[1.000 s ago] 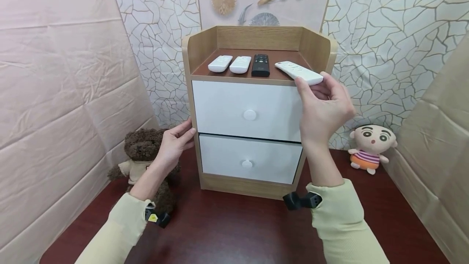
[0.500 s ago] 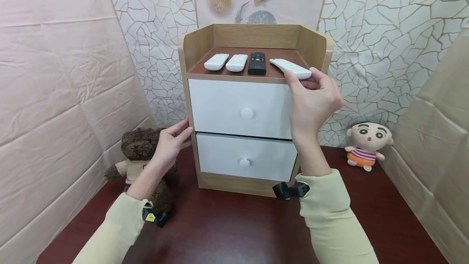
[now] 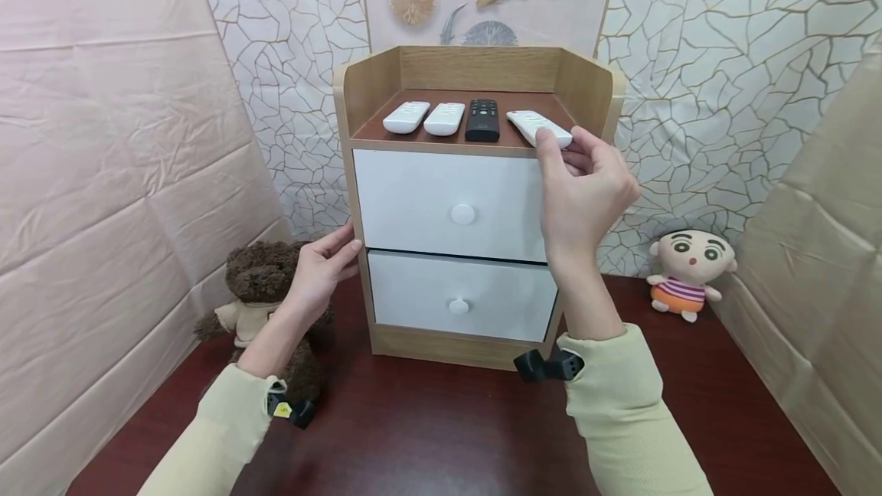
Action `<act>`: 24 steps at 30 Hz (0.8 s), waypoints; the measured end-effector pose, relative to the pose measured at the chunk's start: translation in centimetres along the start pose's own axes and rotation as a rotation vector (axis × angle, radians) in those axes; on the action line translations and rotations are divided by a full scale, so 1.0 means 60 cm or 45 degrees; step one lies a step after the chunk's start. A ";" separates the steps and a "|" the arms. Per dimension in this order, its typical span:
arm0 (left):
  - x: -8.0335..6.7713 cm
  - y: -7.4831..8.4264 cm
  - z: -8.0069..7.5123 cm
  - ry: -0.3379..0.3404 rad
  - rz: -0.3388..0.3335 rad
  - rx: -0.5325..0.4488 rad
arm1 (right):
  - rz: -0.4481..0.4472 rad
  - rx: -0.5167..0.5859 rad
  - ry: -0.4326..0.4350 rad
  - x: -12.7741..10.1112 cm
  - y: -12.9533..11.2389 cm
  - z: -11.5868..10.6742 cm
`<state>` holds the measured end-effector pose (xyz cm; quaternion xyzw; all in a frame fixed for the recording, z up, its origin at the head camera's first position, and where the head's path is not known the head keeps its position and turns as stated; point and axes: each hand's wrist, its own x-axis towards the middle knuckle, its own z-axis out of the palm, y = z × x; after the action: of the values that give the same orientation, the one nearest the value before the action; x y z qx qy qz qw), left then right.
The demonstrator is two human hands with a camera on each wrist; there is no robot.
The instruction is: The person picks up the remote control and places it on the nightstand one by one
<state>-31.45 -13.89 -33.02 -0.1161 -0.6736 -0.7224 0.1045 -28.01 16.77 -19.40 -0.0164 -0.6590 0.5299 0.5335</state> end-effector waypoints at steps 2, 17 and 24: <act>0.000 0.001 0.000 -0.001 0.003 0.001 | -0.006 0.003 -0.032 -0.001 -0.002 -0.004; -0.001 0.004 0.004 0.001 0.010 0.012 | -0.033 -0.249 -0.370 0.026 -0.017 -0.028; -0.001 0.000 0.002 -0.001 -0.001 0.015 | 0.012 -0.364 -0.603 0.038 -0.034 -0.030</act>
<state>-31.39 -13.74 -33.04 -0.1154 -0.6778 -0.7186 0.1047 -26.61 18.43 -16.62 0.0297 -0.8334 0.4230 0.3544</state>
